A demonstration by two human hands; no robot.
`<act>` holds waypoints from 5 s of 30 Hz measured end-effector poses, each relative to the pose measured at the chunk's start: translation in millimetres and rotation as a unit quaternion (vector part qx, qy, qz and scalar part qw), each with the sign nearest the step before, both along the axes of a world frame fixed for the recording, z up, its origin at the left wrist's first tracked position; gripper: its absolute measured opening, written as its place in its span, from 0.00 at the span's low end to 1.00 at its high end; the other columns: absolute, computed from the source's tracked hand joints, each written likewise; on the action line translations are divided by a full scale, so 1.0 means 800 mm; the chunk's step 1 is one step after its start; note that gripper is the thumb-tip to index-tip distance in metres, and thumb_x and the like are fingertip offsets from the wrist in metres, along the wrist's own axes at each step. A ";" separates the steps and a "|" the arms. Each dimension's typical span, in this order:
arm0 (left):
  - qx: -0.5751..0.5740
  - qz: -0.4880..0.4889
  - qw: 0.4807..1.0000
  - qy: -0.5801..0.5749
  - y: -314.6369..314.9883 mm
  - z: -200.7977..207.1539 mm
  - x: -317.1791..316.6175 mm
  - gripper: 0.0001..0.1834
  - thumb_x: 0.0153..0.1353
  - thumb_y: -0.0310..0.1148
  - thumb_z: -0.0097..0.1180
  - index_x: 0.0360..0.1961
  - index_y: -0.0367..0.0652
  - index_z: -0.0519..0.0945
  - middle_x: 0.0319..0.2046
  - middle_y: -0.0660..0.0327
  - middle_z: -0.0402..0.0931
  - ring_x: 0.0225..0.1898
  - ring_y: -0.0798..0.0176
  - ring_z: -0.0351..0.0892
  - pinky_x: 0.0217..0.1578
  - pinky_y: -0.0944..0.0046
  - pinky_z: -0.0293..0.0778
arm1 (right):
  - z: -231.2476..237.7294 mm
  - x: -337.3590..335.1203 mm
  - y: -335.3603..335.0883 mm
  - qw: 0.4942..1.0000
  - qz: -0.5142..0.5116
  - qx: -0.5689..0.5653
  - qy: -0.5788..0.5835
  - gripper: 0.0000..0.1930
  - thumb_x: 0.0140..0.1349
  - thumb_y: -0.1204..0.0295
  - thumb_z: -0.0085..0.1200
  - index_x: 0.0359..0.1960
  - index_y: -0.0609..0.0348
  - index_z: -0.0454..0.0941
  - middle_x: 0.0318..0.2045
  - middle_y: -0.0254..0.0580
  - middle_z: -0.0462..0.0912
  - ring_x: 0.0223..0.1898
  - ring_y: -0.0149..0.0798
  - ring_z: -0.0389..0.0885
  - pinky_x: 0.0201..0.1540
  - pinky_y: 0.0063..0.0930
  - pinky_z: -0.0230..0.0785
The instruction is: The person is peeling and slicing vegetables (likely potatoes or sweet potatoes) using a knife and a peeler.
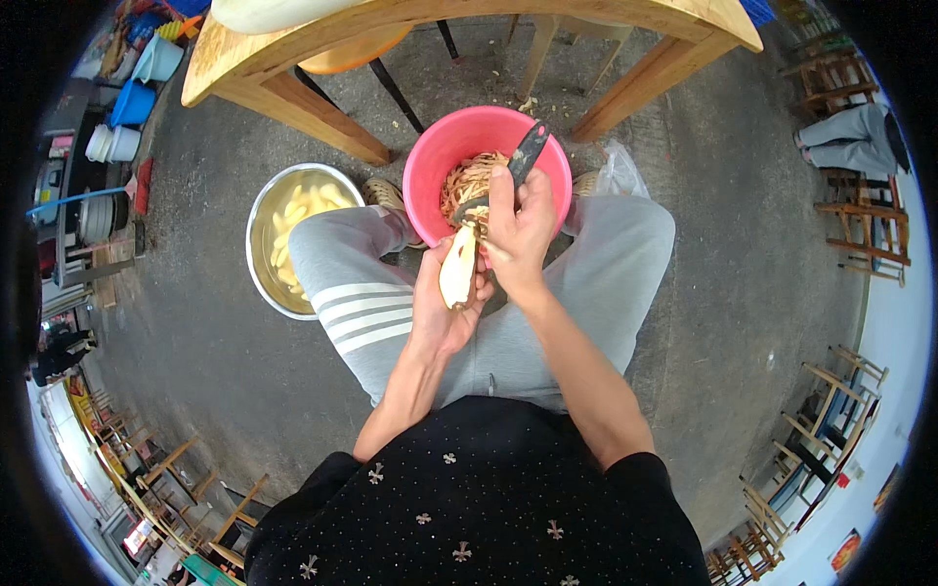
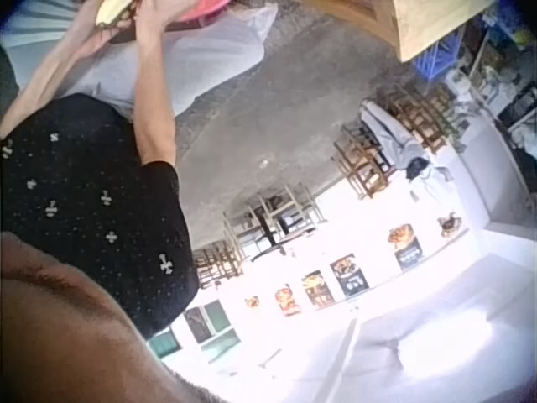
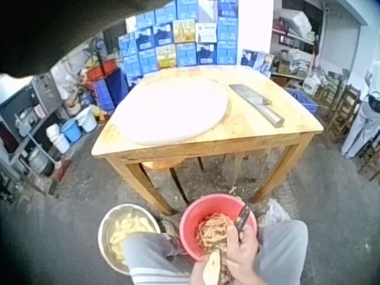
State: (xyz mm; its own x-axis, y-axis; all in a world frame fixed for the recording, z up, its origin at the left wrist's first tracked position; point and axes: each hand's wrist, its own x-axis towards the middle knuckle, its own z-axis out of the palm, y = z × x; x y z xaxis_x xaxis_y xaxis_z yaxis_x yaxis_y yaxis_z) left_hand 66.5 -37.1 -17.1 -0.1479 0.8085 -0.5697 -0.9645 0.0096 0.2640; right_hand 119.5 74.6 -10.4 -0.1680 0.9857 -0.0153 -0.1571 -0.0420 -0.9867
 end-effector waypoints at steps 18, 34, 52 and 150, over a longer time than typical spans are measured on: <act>-0.022 0.010 0.994 0.104 0.012 0.016 -0.009 0.20 0.80 0.50 0.39 0.59 0.50 0.76 0.38 0.64 0.82 0.32 0.69 0.77 0.30 0.65 0.72 | 0.051 0.027 0.006 0.978 0.120 -0.169 0.037 0.12 0.79 0.65 0.59 0.50 0.62 0.77 0.31 0.28 0.83 0.28 0.19 0.75 0.29 0.17 0.68; 0.029 0.006 0.999 0.028 0.004 0.012 -0.017 0.20 0.79 0.48 0.44 0.56 0.45 0.77 0.35 0.61 0.78 0.29 0.67 0.71 0.25 0.66 0.68 | 0.003 0.015 0.066 0.991 -0.050 0.104 -0.074 0.11 0.75 0.68 0.64 0.42 0.62 0.76 0.26 0.29 0.79 0.30 0.24 0.75 0.37 0.25 0.70; -0.071 0.044 0.994 -0.070 0.016 0.021 -0.017 0.21 0.73 0.51 0.54 0.48 0.43 0.83 0.35 0.62 0.85 0.32 0.63 0.81 0.33 0.61 0.78 | 0.051 0.045 -0.061 0.983 0.069 -0.155 0.069 0.11 0.78 0.71 0.58 0.53 0.65 0.73 0.39 0.39 0.86 0.36 0.22 0.84 0.36 0.17 0.78; -0.042 0.089 0.992 -0.080 0.018 0.011 -0.021 0.20 0.72 0.48 0.53 0.52 0.45 0.83 0.38 0.62 0.84 0.38 0.63 0.81 0.42 0.59 0.80 | 0.036 0.035 -0.050 0.984 -0.005 -0.171 0.050 0.12 0.80 0.65 0.56 0.51 0.63 0.76 0.40 0.37 0.88 0.38 0.21 0.84 0.36 0.17 0.76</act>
